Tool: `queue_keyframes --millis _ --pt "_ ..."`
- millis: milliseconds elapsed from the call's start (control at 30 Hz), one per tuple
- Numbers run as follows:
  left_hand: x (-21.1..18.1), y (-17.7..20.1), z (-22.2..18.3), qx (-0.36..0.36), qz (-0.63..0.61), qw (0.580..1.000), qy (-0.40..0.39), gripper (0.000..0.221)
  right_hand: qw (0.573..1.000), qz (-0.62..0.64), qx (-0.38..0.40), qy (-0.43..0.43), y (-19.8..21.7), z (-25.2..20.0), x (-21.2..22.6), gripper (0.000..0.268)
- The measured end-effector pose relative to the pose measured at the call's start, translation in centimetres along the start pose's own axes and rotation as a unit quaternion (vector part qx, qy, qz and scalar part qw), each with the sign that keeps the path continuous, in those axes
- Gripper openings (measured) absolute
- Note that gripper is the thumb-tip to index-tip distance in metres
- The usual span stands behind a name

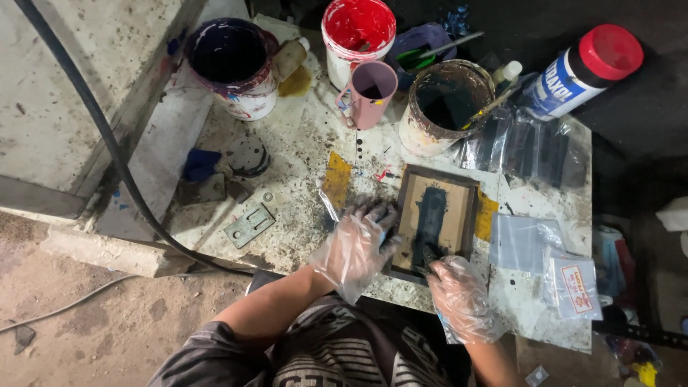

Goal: Applying and spreading ink onto a stencil frame using gloved hands and a small tool

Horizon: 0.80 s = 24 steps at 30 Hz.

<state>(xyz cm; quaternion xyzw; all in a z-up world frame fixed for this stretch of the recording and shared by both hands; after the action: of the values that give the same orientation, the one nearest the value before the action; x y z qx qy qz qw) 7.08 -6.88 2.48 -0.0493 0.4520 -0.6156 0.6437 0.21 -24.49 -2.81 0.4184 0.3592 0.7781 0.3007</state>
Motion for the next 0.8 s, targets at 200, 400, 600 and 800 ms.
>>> queue_keyframes --millis 200,400,600,800 --pt "1.7 7.3 -3.5 -0.025 -0.131 0.986 -0.101 0.111 0.999 0.008 0.016 -0.046 -0.6 -0.6 -1.3 0.026" --pt "-0.9 1.2 -1.3 -0.024 -0.172 0.978 -0.115 0.103 1.0 -0.017 0.008 -0.024 -0.1 0.0 -0.4 0.023" --pt "-0.1 1.3 -0.5 0.038 -0.122 0.989 -0.077 0.116 0.998 0.013 0.015 -0.051 -0.2 0.2 -0.7 0.017" --pt "3.3 2.3 -0.2 -0.089 -0.336 0.932 0.103 0.053 0.497 0.654 -0.242 -0.516 -5.8 -7.1 -11.5 0.003"
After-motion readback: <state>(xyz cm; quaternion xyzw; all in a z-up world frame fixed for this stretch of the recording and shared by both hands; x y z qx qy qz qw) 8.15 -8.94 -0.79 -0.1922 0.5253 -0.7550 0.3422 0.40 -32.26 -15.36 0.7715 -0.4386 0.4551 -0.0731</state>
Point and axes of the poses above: each hand's wrist, its own z-axis towards the middle knuckle, its own y-axis out of the back of the hand, x = y × z, the point moved 9 cm from there along z, towards the middle knuckle, and after that the axes turned 14 degrees about z, right-handed, at the moved point
